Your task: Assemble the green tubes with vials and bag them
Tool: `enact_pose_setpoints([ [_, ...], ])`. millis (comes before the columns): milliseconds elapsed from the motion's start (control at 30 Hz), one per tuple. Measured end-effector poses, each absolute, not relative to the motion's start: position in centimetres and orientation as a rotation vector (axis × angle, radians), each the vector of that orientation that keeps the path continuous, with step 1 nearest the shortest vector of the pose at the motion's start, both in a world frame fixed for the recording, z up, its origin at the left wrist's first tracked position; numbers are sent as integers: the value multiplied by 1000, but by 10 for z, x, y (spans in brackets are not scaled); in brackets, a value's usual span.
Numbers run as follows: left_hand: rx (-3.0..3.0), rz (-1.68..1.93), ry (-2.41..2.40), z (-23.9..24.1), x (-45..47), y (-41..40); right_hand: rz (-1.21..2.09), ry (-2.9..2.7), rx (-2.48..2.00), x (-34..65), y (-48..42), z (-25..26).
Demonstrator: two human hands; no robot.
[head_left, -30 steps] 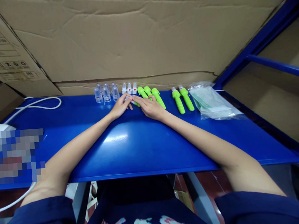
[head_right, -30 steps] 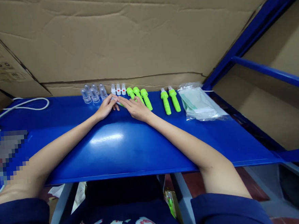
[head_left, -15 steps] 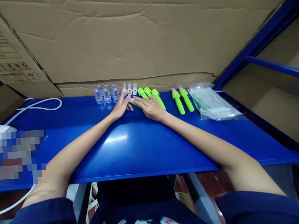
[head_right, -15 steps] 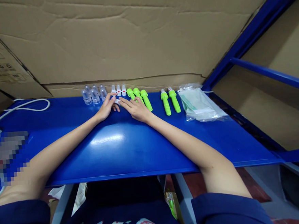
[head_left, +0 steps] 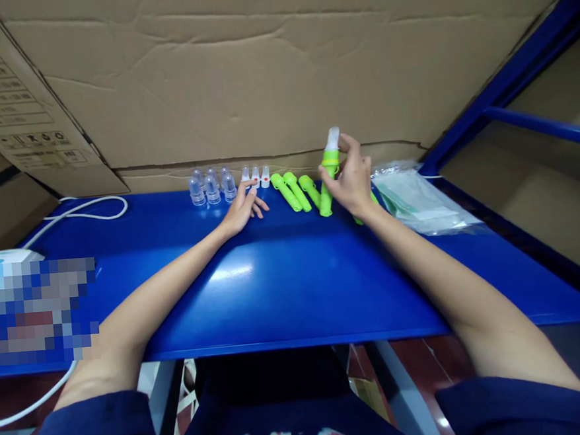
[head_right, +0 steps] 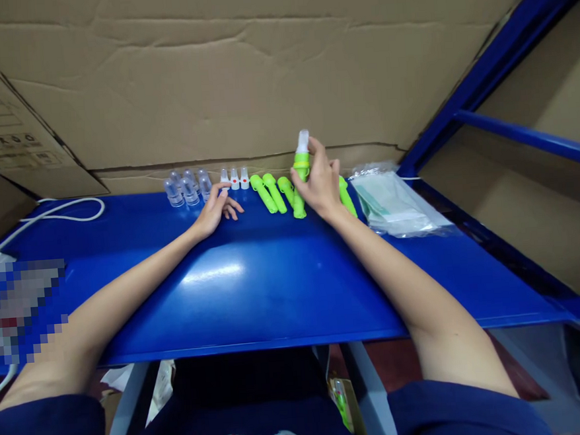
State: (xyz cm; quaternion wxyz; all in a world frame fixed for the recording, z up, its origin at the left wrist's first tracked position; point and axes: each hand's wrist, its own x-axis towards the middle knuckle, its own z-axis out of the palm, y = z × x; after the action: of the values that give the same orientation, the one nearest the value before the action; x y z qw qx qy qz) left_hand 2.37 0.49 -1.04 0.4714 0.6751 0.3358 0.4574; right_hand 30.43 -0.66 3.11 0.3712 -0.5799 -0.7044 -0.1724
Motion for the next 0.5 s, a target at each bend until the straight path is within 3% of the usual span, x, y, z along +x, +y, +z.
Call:
enact_pose_setpoints([
  [333,1662,1083,810,-10,22,4,1,-1738,-1522,364,19,19],
  [500,1670,1074,807,-10,22,2,-45,-1921,-1617,367,17,9],
])
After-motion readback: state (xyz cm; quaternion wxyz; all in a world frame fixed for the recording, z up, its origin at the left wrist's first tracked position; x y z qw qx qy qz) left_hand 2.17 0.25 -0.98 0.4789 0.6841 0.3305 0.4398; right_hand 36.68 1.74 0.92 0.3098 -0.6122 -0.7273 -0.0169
